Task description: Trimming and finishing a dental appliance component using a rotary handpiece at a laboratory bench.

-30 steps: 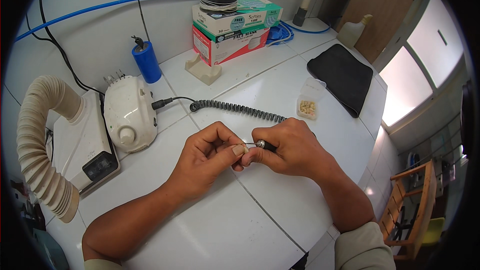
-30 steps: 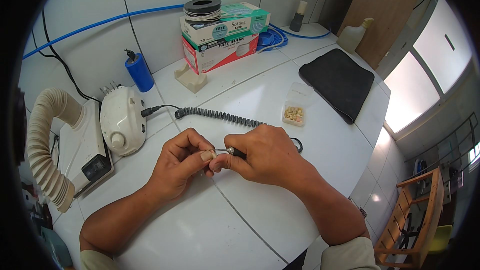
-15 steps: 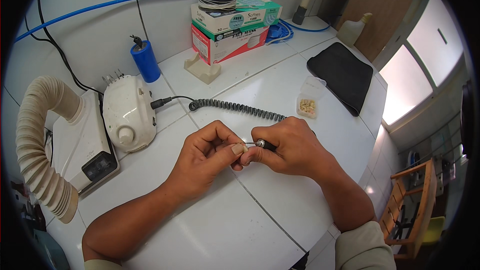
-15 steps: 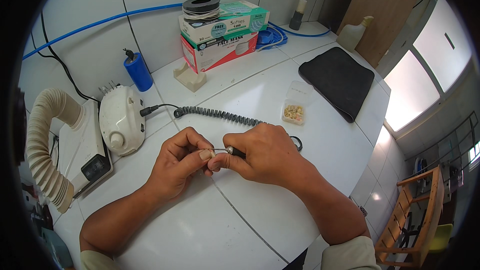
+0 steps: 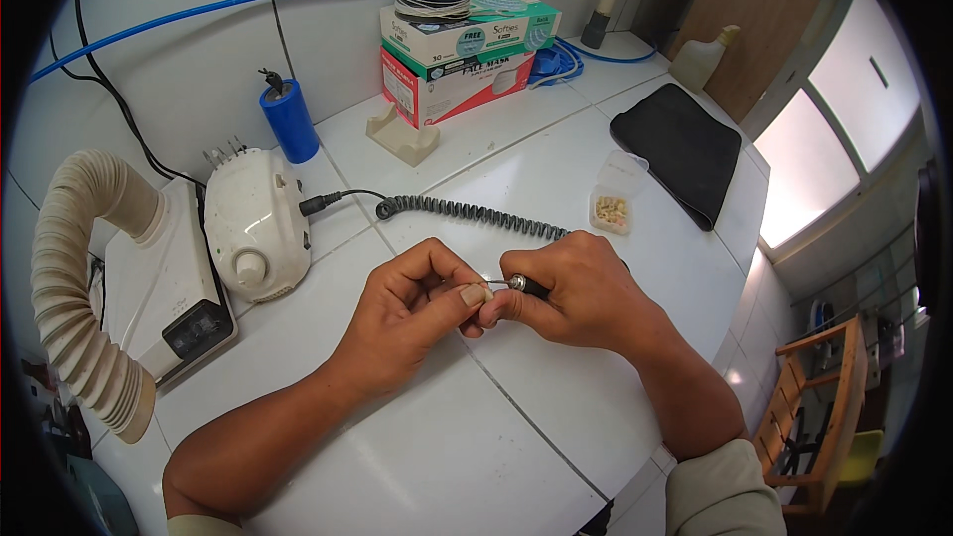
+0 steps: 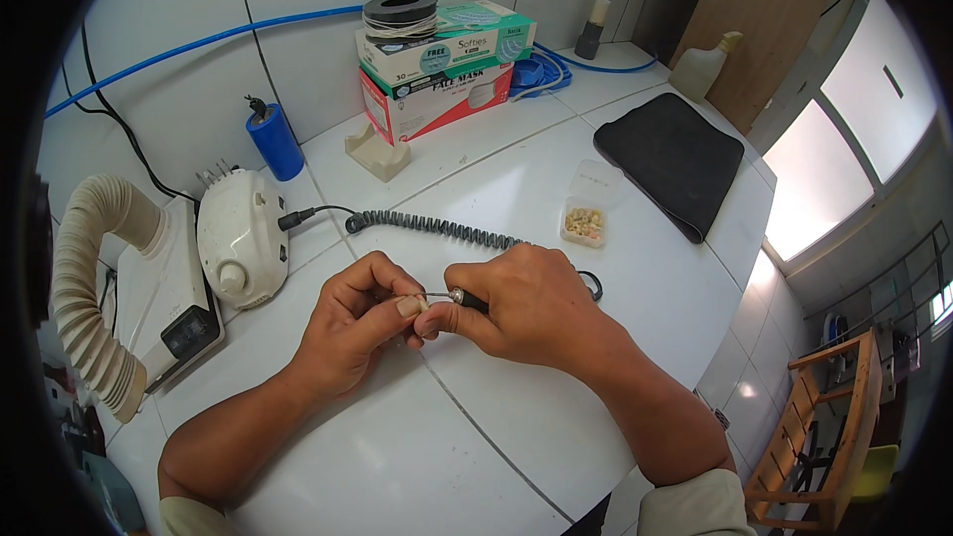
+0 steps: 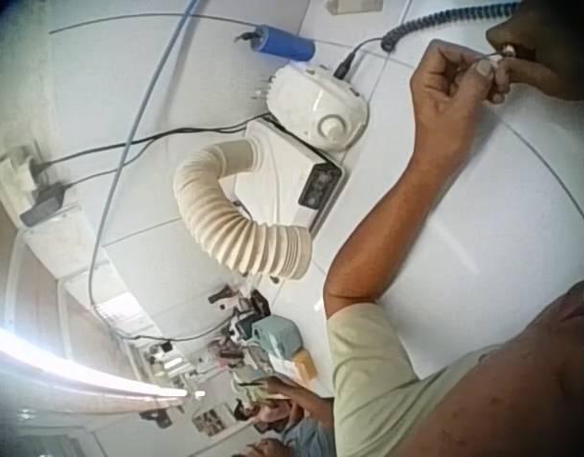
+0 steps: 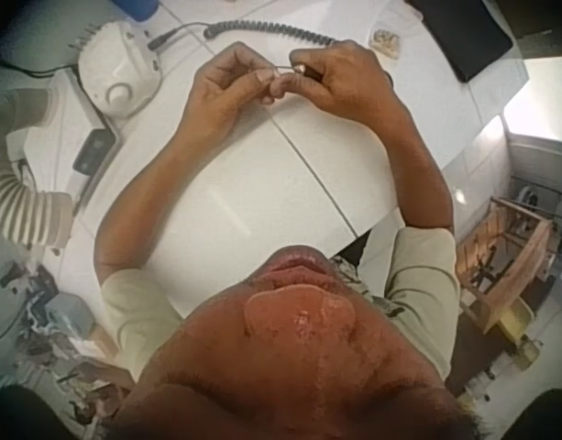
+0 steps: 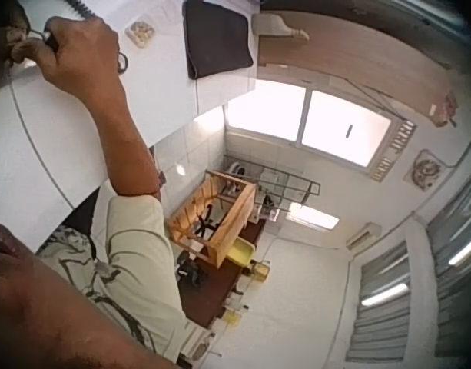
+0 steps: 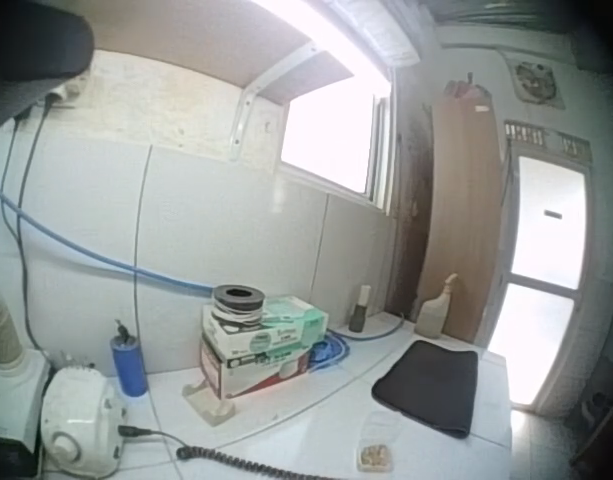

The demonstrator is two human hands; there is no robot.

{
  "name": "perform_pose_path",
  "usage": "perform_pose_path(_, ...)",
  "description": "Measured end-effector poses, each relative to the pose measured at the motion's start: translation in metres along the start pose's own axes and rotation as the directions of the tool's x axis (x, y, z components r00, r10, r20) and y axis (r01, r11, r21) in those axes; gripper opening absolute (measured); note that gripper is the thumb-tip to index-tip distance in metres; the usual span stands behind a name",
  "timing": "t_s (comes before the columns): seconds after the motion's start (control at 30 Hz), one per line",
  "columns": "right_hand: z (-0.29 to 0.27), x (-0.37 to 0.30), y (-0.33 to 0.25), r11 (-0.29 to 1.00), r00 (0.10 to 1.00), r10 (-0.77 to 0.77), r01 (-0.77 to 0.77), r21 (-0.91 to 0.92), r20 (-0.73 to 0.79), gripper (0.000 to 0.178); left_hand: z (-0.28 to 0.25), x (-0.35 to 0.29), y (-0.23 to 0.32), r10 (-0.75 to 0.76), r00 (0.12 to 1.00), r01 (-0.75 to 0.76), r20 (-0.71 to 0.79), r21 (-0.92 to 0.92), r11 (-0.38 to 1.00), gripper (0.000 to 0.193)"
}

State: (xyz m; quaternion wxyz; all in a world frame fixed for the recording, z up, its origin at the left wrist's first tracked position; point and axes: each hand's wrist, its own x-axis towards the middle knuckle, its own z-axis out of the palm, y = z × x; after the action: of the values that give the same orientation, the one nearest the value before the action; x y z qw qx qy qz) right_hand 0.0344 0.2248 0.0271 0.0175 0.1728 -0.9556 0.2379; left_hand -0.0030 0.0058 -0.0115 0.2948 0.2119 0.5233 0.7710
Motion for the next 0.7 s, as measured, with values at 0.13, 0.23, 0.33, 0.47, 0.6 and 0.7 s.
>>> perform_pose_path(0.13,-0.0003,0.0,-0.0003,1.0,1.0,0.001,-0.001,0.003,0.004,0.05,-0.0011,0.0002,-0.0012,0.007,1.0,-0.007,0.008,0.009,1.0,0.009)
perform_pose_path(0.23,-0.0017,0.0001,-0.0008,1.0,1.0,-0.009,0.009,0.01,0.005,0.05,0.0003,-0.0001,-0.0003,-0.001,1.0,0.001,-0.001,-0.001,1.0,0.009)
perform_pose_path(0.33,-0.0016,0.0001,-0.0007,1.0,1.0,-0.017,0.017,0.002,-0.007,0.05,-0.0003,0.0004,-0.0014,0.007,1.0,-0.007,0.004,0.001,1.0,0.009)
perform_pose_path(0.47,-0.0004,-0.0005,-0.0007,0.999,1.0,-0.013,0.012,-0.03,-0.007,0.052,-0.0008,0.0003,-0.0019,0.002,1.0,-0.002,0.001,0.001,1.0,0.009)
perform_pose_path(0.6,-0.0007,0.0,-0.0013,1.0,1.0,0.007,-0.007,-0.003,0.0,0.053,-0.0007,0.0006,-0.002,0.01,1.0,-0.01,0.003,0.001,1.0,0.009)
perform_pose_path(0.7,-0.001,-0.0004,-0.002,1.0,1.0,0.019,-0.019,-0.001,0.005,0.053,-0.0011,0.0,-0.0018,0.019,1.0,-0.019,0.016,0.01,1.0,0.01)
